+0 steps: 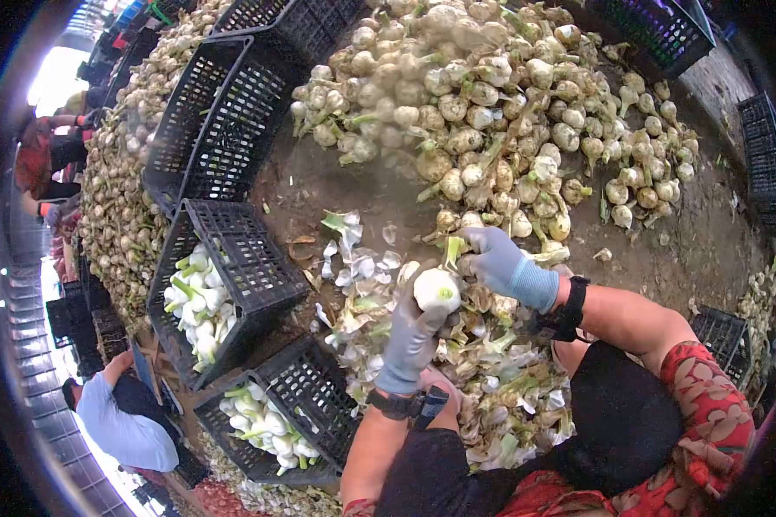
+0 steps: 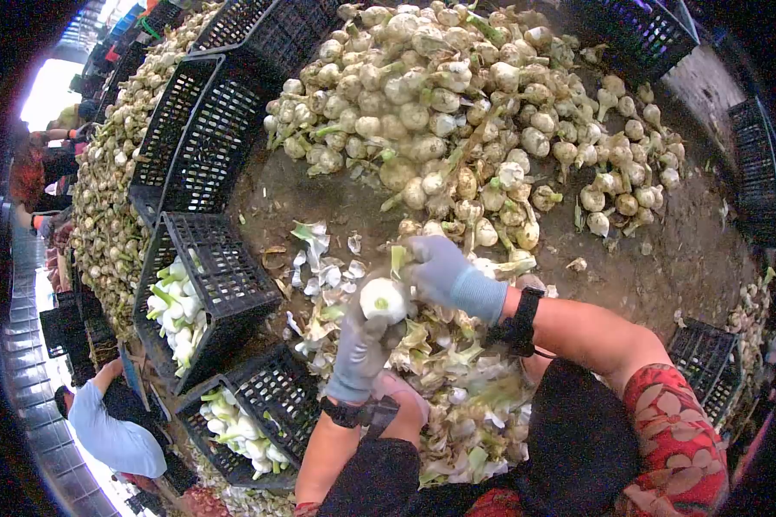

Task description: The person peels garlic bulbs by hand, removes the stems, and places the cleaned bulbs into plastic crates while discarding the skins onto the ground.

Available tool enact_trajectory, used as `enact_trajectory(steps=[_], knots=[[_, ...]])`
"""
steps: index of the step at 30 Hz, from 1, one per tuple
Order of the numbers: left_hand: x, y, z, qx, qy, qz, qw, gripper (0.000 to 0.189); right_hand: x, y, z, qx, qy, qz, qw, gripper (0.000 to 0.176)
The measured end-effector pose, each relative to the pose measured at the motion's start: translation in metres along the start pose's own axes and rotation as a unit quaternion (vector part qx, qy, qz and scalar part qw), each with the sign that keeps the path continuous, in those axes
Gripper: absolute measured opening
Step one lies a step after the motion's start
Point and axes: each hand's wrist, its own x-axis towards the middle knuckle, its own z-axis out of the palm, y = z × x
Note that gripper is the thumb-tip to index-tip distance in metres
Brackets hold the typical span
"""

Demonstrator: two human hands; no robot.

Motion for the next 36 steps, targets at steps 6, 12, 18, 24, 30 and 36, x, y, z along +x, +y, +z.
enact_trajectory(steps=[6,12,18,24,30,36], knots=[[-0.006,0.001,0.004,0.034,0.061,0.093,0.993,0.074,0.003,0.017,0.011,0.056,0.031,0.039,0.997,0.016],[-0.015,0.012,-0.004,-0.056,0.001,-0.029,0.998,0.072,0.014,0.028,0.010,0.089,0.079,0.067,0.991,0.014],[-0.020,0.005,-0.022,-0.133,-0.002,-0.095,0.987,0.079,0.027,0.046,-0.008,-0.029,0.126,0.110,0.985,0.018],[-0.025,0.027,-0.011,-0.080,-0.014,-0.014,0.997,0.075,-0.033,0.010,-0.001,-0.342,-0.478,-0.021,0.809,0.065],[-0.022,0.026,-0.007,0.063,0.001,0.085,0.994,0.062,-0.015,-0.010,-0.005,0.029,-0.141,-0.002,0.990,0.063],[-0.017,0.014,-0.012,0.142,-0.027,0.075,0.987,0.057,-0.008,-0.026,-0.007,0.074,-0.227,0.108,0.965,0.050]])
